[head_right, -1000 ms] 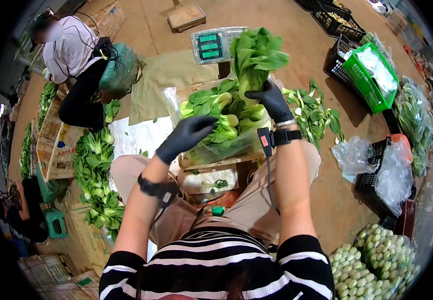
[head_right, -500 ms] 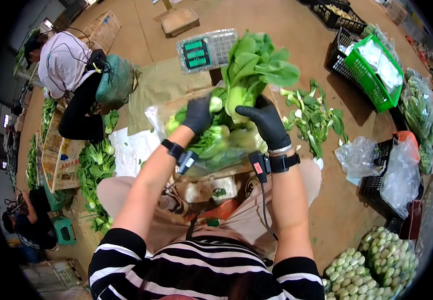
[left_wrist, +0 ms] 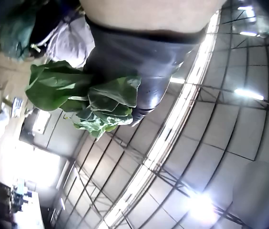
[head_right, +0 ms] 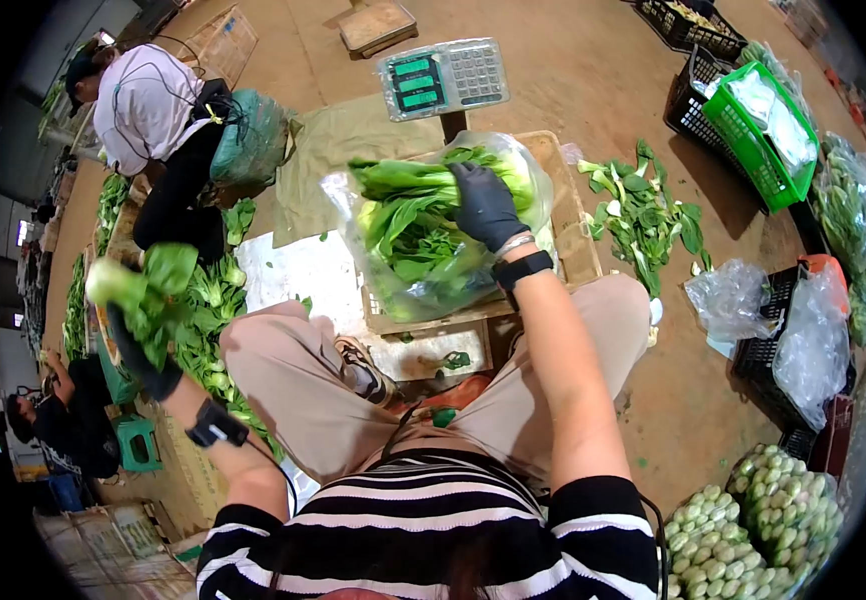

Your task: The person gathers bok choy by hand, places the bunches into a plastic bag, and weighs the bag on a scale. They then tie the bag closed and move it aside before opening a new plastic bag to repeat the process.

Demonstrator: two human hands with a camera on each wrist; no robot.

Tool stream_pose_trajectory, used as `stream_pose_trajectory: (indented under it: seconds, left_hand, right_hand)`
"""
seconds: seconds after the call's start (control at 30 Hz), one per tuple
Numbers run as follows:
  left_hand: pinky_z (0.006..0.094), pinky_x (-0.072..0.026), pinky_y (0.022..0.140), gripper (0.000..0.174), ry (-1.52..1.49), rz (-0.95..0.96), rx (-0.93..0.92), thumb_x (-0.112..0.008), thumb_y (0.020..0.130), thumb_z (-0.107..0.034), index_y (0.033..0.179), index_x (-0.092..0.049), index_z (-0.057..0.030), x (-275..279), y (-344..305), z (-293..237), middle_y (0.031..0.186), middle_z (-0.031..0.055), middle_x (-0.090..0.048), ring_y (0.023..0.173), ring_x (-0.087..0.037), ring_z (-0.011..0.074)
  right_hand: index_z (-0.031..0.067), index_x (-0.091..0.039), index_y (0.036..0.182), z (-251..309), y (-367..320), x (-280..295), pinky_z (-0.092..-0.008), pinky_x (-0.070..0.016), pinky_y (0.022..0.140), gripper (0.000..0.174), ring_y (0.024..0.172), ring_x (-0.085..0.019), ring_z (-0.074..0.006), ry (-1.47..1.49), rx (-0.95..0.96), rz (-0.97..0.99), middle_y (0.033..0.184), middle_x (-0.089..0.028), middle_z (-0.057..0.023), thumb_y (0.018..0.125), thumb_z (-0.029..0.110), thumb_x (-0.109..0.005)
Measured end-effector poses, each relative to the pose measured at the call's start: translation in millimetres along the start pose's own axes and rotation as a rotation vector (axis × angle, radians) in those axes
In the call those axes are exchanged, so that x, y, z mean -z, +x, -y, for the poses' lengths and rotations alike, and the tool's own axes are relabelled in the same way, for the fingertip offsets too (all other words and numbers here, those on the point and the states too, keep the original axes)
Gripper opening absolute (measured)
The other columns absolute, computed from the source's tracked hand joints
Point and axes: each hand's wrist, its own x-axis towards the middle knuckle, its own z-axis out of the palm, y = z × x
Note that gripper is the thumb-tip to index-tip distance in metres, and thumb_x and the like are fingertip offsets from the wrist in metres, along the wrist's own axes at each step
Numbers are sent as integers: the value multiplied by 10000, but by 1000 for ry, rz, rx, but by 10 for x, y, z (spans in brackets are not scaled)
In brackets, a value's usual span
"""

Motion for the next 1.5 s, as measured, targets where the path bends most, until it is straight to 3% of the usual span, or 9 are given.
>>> stream_pose_trajectory:
  seconds: [0.43,0.6,0.73,0.9,1.0,1.3,1.33,1.47,1.5]
  left_hand:
    - [338,-317,945,419,-217,-57,76,-426,879,-280,1209,-396,-24,821,-649,137,1193,98,-446,1085,-427,203]
    - [290,-476,760,415,658,766,110,-632,739,-170,1089,-484,-5,-1234,-1053,504,991,113,-563,864,-568,181]
    - [377,-371,860,534,1098,1398,-557,-631,672,-132,1164,-443,-42,-2350,-1198,1498,1043,211,-536,1010,-486,328]
    - [497,-236,963,716,1566,1359,-428,-553,723,-347,1298,-240,-57,-2176,-968,3725,1293,204,-307,1188,-312,343]
    - [505,-165,992,777,1431,1291,-541,-567,713,-391,1318,-206,-63,-2029,-1104,3713,1332,219,-235,1240,-223,337]
    - [355,-417,845,500,-513,1096,484,-564,790,-82,1231,-333,-38,-1531,-1069,1989,1176,121,-434,1057,-450,225]
    - [347,-396,873,504,-56,978,275,-598,756,-46,1203,-364,-38,-1578,-1138,1729,1137,103,-453,1050,-443,221]
    - [375,-366,924,473,-453,320,251,-563,789,-147,1204,-374,-24,-696,-863,1309,1144,127,-475,1061,-462,269]
    - [400,-355,932,472,-495,216,237,-552,792,-207,1192,-384,-20,-208,-742,1147,1146,141,-477,1068,-457,287]
  right_hand:
    - [-10,-449,1105,29,-1,30,-347,-428,800,617,935,-532,-304,176,-32,-202,1014,-543,-188,581,158,-727]
    - [-42,-521,989,253,25,603,-277,-441,719,394,814,-565,-170,933,-219,-277,913,-594,-101,661,112,-675]
    - [-40,-519,1011,142,-73,762,-259,-431,737,357,816,-545,-142,1261,-195,-349,921,-586,-72,695,71,-645]
    - [-50,-495,1022,125,-189,874,-266,-426,784,414,880,-532,-151,1202,-211,-331,957,-572,-82,666,49,-680]
    - [-34,-480,1068,107,-194,823,-275,-430,794,465,873,-541,-159,1159,-195,-290,965,-573,-79,659,46,-686]
    - [-6,-282,1248,883,-172,433,-387,-405,790,749,938,-485,-343,180,275,-366,1027,-497,-197,630,202,-651]
    - [-2,-311,1240,943,-162,385,-385,-391,818,735,989,-463,-341,269,235,-265,1100,-469,-199,621,193,-657]
    - [4,-424,1179,1511,-361,524,-380,-359,886,580,1062,-455,-297,484,639,110,1121,-480,-202,658,141,-640]
    - [-2,-453,1152,1593,-370,413,-369,-338,913,521,1087,-443,-274,592,321,58,1135,-476,-190,674,115,-626]
